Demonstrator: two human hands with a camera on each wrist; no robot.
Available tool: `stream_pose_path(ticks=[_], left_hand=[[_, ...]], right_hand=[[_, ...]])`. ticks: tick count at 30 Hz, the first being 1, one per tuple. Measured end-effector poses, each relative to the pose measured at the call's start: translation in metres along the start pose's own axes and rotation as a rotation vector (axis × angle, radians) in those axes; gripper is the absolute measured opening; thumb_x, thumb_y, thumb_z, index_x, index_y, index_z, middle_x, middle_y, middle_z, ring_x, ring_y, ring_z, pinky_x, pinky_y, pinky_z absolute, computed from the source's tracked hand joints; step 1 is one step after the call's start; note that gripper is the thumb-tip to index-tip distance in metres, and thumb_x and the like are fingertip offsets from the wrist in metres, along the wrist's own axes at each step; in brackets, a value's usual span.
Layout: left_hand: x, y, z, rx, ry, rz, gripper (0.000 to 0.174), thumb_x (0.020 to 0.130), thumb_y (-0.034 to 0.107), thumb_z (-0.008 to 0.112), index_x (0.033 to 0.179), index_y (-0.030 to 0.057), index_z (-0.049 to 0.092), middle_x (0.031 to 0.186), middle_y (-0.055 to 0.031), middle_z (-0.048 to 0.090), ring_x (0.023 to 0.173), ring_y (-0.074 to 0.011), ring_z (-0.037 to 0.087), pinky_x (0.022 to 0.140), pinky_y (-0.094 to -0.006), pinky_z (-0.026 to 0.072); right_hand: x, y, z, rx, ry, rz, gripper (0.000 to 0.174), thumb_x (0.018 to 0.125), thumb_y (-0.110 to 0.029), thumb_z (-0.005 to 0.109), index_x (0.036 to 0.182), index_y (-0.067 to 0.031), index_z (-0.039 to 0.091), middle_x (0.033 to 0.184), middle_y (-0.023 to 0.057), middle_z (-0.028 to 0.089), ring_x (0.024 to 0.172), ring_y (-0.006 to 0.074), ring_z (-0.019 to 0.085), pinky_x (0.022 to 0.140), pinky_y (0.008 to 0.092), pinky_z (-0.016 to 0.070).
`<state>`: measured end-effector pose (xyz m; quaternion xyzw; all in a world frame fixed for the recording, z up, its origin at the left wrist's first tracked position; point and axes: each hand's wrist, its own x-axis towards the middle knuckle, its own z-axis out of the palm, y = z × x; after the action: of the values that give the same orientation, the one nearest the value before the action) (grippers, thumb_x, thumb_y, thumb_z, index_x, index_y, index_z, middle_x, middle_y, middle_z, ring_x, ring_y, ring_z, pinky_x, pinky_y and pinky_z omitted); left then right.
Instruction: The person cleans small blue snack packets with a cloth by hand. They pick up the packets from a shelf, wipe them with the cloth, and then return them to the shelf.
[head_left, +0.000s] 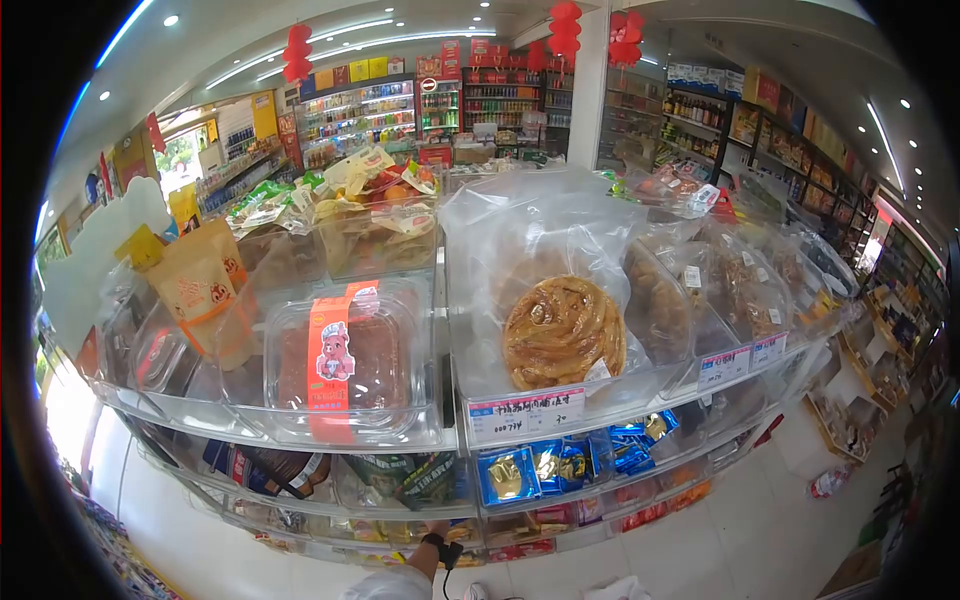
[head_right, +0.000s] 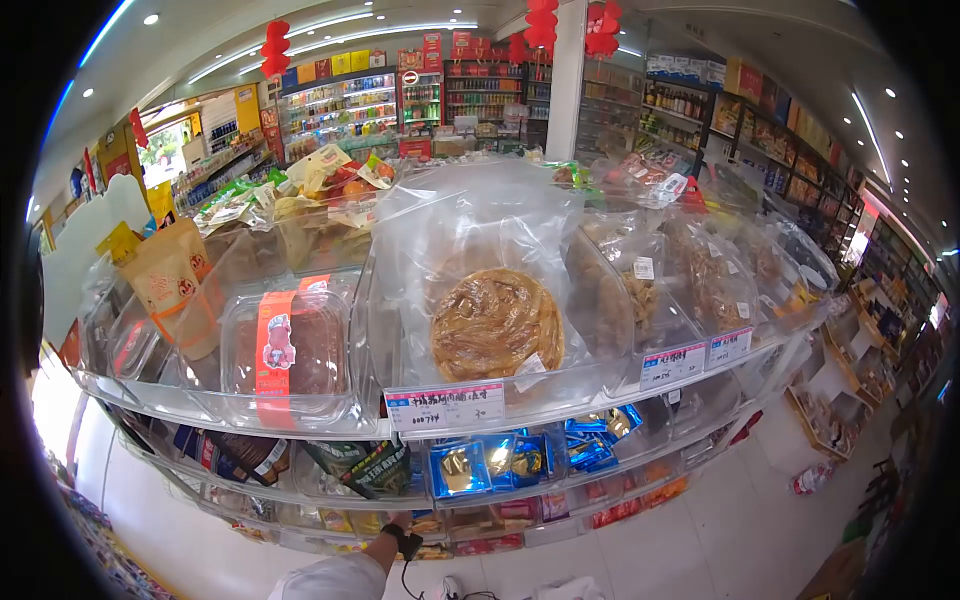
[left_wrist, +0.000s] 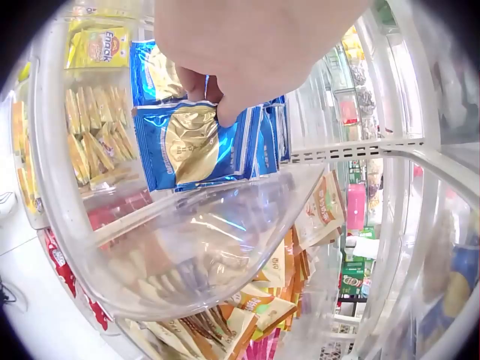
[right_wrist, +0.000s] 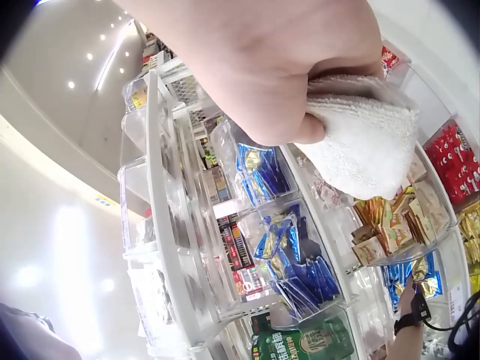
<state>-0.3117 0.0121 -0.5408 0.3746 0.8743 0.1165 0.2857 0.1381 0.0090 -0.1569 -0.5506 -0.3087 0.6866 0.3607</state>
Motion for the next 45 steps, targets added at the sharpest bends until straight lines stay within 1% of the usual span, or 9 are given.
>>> stream_pose_path(ticks=[7,10,13,19,23,25,39,40,45], left_hand=[[-0.109,0.109,-0.084,-0.239,0.432,0.683,0.038,0.094,0.023,0.056,0.122,-0.0022,0.055,0.105,-0.0236,0.068,0.103,-0.042,0.062,0.09,-0.0491,0.0459],[-0.187,0.17,-0.139,-0.219,-0.061,0.419,0.043,0.099,0.029,0.049,0.126,-0.0048,0.049,0.103,-0.0282,0.066,0.098,-0.043,0.064,0.084,-0.0491,0.05],[-0.235,0.219,-0.193,-0.221,-0.381,0.614,0.046,0.101,0.028,0.051,0.13,-0.0077,0.045,0.123,-0.0328,0.056,0.11,-0.0428,0.059,0.097,-0.0448,0.0453],[-0.318,0.328,-0.282,-0.767,-0.395,0.734,0.048,0.106,0.032,0.051,0.14,-0.0002,0.042,0.129,-0.0101,0.057,0.118,-0.0166,0.05,0.101,-0.0322,0.0412],[-0.365,0.382,-0.291,-1.496,-0.552,0.354,0.054,0.105,0.045,0.049,0.145,0.0092,0.043,0.134,-0.0058,0.055,0.127,-0.0146,0.05,0.101,-0.0314,0.045],[-0.347,0.383,-0.276,-1.695,-0.879,0.378,0.06,0.103,0.054,0.046,0.146,0.0125,0.043,0.132,-0.0057,0.057,0.122,-0.0163,0.055,0.1,-0.0348,0.047],[-0.359,0.414,-0.251,-1.768,-0.644,0.373,0.071,0.103,0.055,0.044,0.152,0.004,0.033,0.15,-0.0057,0.042,0.137,-0.017,0.038,0.114,-0.0335,0.0312],[-0.376,0.425,-0.277,-1.711,-0.452,0.381,0.064,0.103,0.057,0.044,0.145,0.009,0.041,0.14,-0.0048,0.049,0.128,-0.0163,0.046,0.11,-0.034,0.036],[-0.36,0.427,-0.273,-1.746,-0.679,0.357,0.064,0.101,0.06,0.044,0.144,0.0112,0.043,0.139,-0.0048,0.051,0.125,-0.0168,0.05,0.107,-0.0353,0.0396]], right_hand=[[-0.019,0.005,-0.041,0.079,0.114,-0.115,0.045,0.101,-0.018,0.059,0.139,0.0024,0.047,0.133,0.0112,0.058,0.123,0.0193,0.054,0.106,0.0347,0.0409],[-0.018,0.004,-0.049,0.109,0.14,-0.233,0.044,0.101,-0.018,0.059,0.138,0.0025,0.047,0.132,0.0113,0.058,0.123,0.0192,0.054,0.106,0.0346,0.041],[-0.029,-0.028,-0.031,-0.073,0.141,-0.326,0.042,0.102,-0.018,0.056,0.136,0.0041,0.049,0.132,0.0124,0.058,0.122,0.0192,0.054,0.104,0.0338,0.0418],[-0.037,-0.101,0.037,-0.512,0.003,-0.962,0.045,0.101,-0.012,0.052,0.141,0.0072,0.044,0.144,0.0253,0.046,0.132,0.0355,0.048,0.109,0.0393,0.0376],[-0.066,-0.141,0.088,-0.703,-0.19,-1.208,0.064,0.084,0.001,0.05,0.147,0.0045,0.038,0.156,0.0221,0.035,0.147,0.0405,0.029,0.12,0.0489,0.0209],[-0.063,-0.135,0.096,-0.847,-0.143,-1.286,0.067,0.08,0.001,0.051,0.146,0.0043,0.039,0.156,0.0219,0.035,0.148,0.0411,0.026,0.121,0.0527,0.0168],[-0.055,-0.159,0.089,-0.833,-0.082,-1.318,0.049,0.098,-0.015,0.049,0.145,-0.0012,0.044,0.151,0.0148,0.045,0.144,0.0363,0.035,0.119,0.0519,0.0218],[-0.06,-0.15,0.093,-0.769,-0.152,-1.281,0.05,0.097,-0.014,0.05,0.145,-0.0004,0.044,0.153,0.0148,0.043,0.145,0.0362,0.033,0.12,0.0528,0.0196],[-0.045,-0.165,0.087,-0.794,-0.156,-1.29,0.049,0.1,-0.02,0.049,0.145,0.0,0.045,0.151,0.0164,0.045,0.144,0.0364,0.034,0.12,0.0497,0.0214]])
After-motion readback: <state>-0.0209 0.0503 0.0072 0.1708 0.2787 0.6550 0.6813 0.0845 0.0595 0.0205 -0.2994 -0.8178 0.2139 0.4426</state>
